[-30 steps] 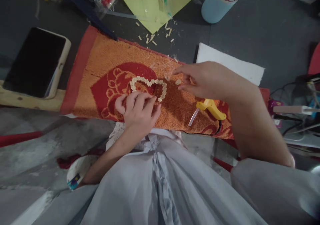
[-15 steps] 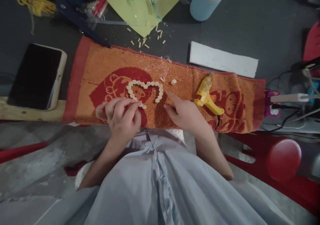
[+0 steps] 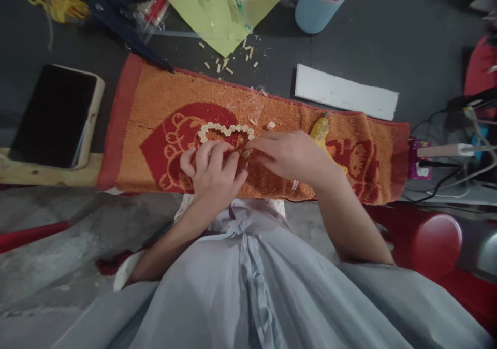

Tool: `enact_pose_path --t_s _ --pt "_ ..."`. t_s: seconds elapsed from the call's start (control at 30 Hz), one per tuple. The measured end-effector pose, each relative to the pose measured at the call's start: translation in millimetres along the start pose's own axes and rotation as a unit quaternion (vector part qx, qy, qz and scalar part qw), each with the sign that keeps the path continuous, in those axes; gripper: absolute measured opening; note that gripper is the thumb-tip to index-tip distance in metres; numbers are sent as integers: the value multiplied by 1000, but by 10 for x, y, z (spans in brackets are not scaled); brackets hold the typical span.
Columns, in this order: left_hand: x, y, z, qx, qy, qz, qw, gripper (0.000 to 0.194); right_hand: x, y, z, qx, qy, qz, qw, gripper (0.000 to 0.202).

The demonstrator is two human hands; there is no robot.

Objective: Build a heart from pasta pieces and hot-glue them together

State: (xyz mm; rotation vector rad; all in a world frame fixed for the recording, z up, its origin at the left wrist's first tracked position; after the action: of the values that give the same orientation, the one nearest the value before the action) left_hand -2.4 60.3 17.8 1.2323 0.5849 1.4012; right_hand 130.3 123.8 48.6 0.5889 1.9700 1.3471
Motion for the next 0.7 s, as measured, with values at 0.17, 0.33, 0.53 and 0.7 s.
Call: enact_pose_path --t_s 0.17,0.33,0.53,0.7 --pt "35 -32 19 0 9 21 1000 9 171 25 -64 -78 72 -41 994 31" --pt "51 -93 -9 -41 38 -10 998 8 276 -31 -21 -97 97 -55 989 28" --pt "61 -110 -17 -36 40 -7 999 9 318 -36 -2 -86 102 -76 988 27" --pt "60 -101 -4 -19 24 8 999 9 339 -46 5 -90 113 -76 987 25"
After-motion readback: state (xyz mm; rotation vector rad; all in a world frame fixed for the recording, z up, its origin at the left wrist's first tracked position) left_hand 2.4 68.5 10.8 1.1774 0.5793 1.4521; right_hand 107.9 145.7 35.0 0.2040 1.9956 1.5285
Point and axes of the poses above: each hand's wrist, its own x-axis towards the middle knuckle, its own y-axis out of the back of the hand, z = x × y, the point moved 6 cm from there along x, towards the middle knuckle, and after that the axes turned 3 degrees about -z, right-handed, at the moved point
